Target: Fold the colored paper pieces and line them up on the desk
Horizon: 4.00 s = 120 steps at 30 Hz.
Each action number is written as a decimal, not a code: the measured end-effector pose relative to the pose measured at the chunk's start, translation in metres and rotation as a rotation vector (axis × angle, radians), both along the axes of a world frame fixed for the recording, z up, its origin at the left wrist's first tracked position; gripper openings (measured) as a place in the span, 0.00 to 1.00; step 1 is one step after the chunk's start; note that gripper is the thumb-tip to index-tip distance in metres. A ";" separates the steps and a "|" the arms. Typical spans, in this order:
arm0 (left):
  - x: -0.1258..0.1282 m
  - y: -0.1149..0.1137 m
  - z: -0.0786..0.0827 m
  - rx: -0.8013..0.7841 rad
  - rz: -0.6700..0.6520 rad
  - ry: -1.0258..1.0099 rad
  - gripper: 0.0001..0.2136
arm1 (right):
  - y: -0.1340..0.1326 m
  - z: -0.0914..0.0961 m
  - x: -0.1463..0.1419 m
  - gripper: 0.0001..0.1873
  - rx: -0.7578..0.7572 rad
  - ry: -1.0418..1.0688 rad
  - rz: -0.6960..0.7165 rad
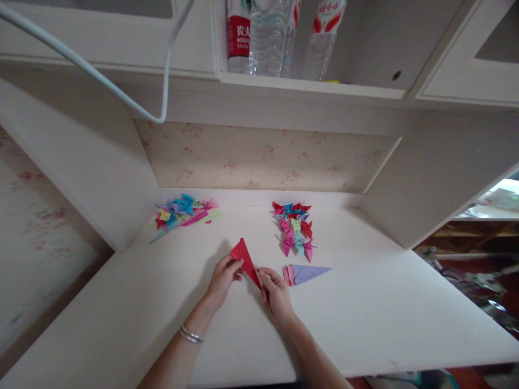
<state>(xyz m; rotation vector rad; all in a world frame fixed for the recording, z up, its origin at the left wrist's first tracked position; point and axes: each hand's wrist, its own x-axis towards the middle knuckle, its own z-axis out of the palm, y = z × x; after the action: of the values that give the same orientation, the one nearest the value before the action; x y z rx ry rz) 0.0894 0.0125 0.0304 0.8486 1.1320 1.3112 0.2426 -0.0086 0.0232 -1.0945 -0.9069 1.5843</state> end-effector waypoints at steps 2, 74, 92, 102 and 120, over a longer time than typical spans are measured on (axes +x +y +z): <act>-0.001 0.002 -0.002 -0.009 0.072 -0.078 0.14 | -0.001 0.002 0.001 0.23 -0.003 0.006 0.007; 0.000 -0.005 0.008 0.158 -0.158 0.352 0.20 | 0.002 -0.012 0.000 0.23 0.048 -0.073 -0.053; 0.002 -0.004 0.006 0.039 -0.119 0.183 0.16 | 0.007 -0.003 0.000 0.23 0.023 0.056 -0.099; 0.002 -0.003 0.007 0.060 -0.112 0.133 0.18 | 0.006 -0.002 0.000 0.25 0.027 0.063 -0.095; 0.004 0.001 -0.004 0.090 -0.140 0.256 0.15 | 0.008 0.002 0.000 0.24 -0.008 0.158 -0.112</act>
<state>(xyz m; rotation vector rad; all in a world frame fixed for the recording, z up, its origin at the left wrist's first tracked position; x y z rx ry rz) 0.0938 0.0130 0.0268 1.1671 1.1939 1.1679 0.2430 -0.0002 0.0250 -0.9926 -0.7228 1.5589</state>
